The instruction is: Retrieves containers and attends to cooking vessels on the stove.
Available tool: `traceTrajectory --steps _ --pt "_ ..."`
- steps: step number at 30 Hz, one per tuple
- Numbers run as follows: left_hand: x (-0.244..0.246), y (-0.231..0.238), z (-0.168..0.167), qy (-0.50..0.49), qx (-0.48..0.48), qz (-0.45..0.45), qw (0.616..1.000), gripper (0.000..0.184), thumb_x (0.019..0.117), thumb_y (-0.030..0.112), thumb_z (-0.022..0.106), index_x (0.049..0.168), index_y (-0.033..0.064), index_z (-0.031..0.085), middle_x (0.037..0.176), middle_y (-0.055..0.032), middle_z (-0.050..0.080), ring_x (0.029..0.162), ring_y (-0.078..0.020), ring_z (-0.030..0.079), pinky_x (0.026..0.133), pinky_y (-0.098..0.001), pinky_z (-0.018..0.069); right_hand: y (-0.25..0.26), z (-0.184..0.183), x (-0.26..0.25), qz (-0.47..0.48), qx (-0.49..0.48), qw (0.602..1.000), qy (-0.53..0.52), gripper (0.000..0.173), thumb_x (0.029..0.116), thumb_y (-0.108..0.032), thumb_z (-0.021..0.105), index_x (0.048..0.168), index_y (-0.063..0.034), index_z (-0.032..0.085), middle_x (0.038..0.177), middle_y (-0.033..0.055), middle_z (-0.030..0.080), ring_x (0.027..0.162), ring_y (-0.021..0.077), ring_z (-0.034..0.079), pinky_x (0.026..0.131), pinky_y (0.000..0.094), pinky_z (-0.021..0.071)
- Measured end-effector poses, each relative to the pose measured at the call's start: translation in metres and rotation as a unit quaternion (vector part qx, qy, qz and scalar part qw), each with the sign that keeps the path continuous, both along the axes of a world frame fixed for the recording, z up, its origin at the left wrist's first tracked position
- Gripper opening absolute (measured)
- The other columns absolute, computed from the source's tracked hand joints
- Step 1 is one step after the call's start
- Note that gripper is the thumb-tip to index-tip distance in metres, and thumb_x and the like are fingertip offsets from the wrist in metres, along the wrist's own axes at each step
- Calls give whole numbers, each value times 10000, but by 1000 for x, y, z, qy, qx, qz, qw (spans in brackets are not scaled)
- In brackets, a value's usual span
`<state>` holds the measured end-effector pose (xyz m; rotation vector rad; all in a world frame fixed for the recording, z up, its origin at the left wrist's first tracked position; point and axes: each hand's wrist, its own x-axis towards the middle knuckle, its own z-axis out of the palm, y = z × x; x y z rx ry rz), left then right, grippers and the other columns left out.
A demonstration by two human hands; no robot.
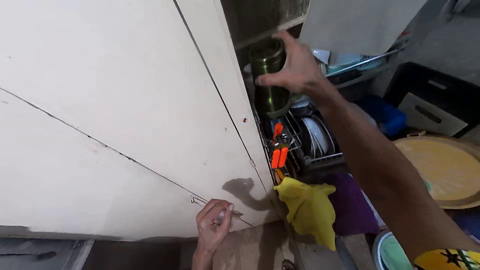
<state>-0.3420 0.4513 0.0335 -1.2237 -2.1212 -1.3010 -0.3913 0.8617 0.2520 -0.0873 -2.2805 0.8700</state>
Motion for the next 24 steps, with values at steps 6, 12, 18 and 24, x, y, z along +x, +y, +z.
traceTrajectory --steps 6,12,18,24 --pt "-19 -7 6 23 -7 35 999 190 968 251 677 912 93 767 930 -3 751 903 -93 718 819 -273 617 -7 -12 -12 -13 63 991 -116 1010 582 -692 845 1424 -234 524 1058 119 727 978 334 701 819 630 545" --pt "-60 -27 32 54 -27 126 990 285 984 299 639 933 45 758 859 -20 737 793 -48 700 750 -251 607 -10 -11 -17 -12 66 983 -172 983 610 -676 852 1398 -197 510 1066 118 719 1006 331 694 839 622 540" --pt "-87 -39 38 6 -26 136 990 348 998 317 596 860 40 755 757 2 735 658 -18 684 632 -217 591 8 -27 -23 68 24 978 -195 940 629 -601 899 1390 -189 534 1117 123 707 1044 311 684 889 607 544" --pt "-96 -43 38 -37 -20 121 992 380 1008 324 613 797 36 742 721 -1 734 622 -46 694 607 -241 605 21 -42 -19 128 -45 981 -138 995 668 -639 875 1465 -160 519 1236 111 701 1126 254 678 985 534 544"
